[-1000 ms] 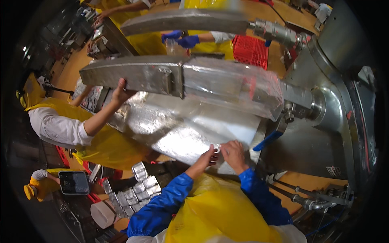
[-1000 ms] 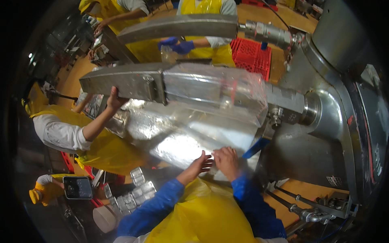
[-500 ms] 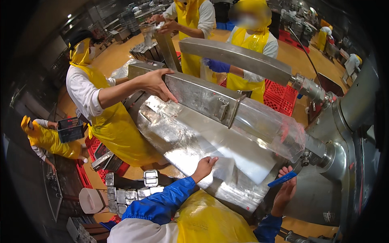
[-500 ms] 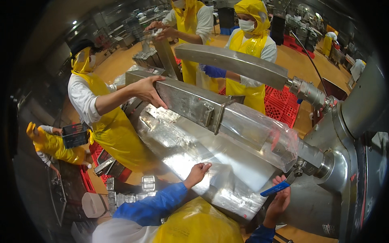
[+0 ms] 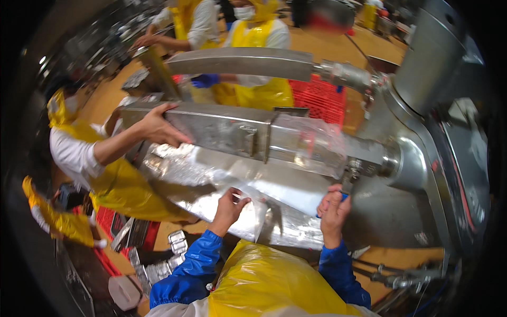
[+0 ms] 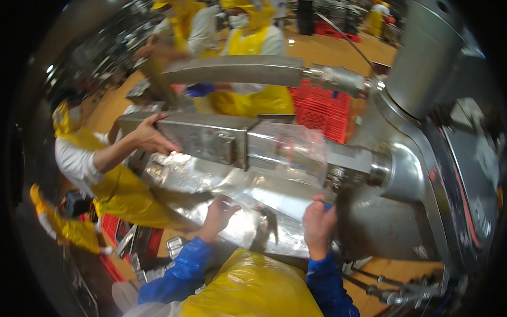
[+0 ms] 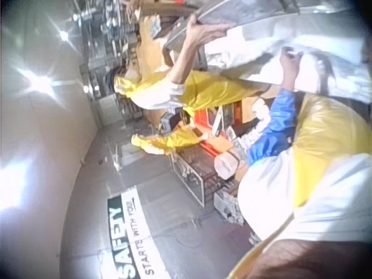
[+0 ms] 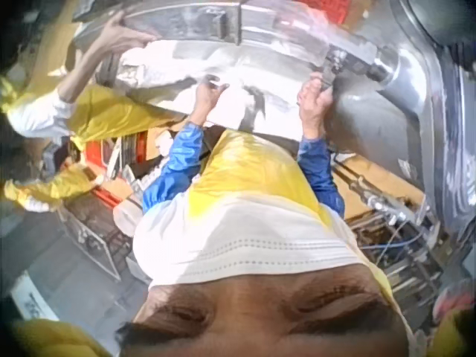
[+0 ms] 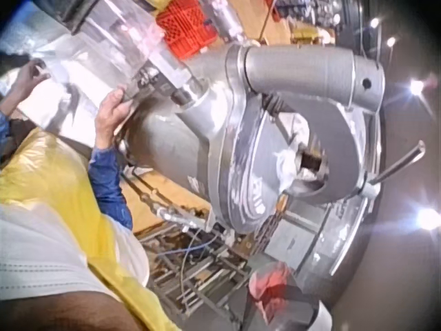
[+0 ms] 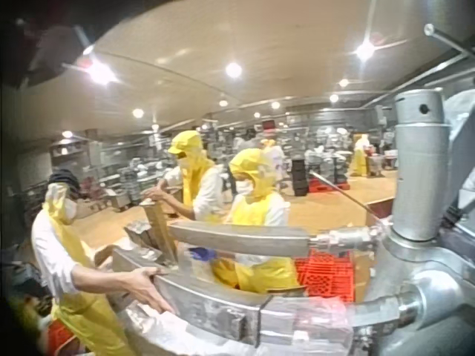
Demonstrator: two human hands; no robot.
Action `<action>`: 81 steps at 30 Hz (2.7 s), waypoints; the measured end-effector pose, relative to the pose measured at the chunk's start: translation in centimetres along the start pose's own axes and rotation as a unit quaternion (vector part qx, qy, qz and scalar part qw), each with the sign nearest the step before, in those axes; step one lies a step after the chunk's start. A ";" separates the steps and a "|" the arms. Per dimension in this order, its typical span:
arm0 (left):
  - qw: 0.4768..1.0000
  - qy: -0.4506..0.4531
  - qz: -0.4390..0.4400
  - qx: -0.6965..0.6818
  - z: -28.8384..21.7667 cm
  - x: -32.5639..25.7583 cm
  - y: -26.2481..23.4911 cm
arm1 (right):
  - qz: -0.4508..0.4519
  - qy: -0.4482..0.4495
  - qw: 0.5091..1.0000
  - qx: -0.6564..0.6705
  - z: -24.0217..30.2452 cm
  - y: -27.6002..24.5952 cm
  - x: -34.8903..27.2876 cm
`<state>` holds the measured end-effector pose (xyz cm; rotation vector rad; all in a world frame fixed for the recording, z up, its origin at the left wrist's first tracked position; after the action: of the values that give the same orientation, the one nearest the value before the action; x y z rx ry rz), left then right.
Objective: The person repeatedly assembles a metal frame around a transparent tube attached to a machine. They align the frame halves, secure them with latches, and then disassemble the frame to repeat the process with other workers nearby.
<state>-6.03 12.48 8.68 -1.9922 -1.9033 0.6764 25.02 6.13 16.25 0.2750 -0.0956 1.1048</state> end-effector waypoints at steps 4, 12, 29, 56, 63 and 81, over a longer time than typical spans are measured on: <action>0.989 0.129 -0.066 -0.009 -6.9 2.1 0.1 | 0.006 0.015 1.000 -0.010 1.8 0.3 0.1; 0.917 0.365 -0.093 0.130 -6.9 13.6 7.3 | -0.047 0.004 0.997 -0.065 5.6 1.4 0.7; 0.882 0.411 -0.030 0.231 -10.5 14.9 15.5 | -0.032 0.018 0.999 0.038 3.7 1.5 0.6; 0.938 0.194 -0.286 0.018 -0.4 17.7 -7.4 | -0.154 0.000 0.927 0.343 5.2 11.7 2.1; 0.937 0.031 -0.158 -0.309 4.1 12.5 -4.4 | -0.182 -0.044 0.929 0.320 5.4 13.2 2.4; 0.837 -0.188 -0.055 -0.511 4.8 7.4 -5.7 | -0.084 0.033 0.996 0.016 2.2 1.6 1.1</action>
<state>-13.32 19.80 6.69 -2.3548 -3.0242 -0.0775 24.23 7.17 18.91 0.2698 0.0046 0.9475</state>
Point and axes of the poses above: each hand's wrist, its own x-axis towards the middle knuckle, its own y-axis out of the palm, z = x × y, the point moved 1 cm from there along x, towards the middle knuckle, and after that the axes turned 1 degree about -x, right-handed, at the moved point
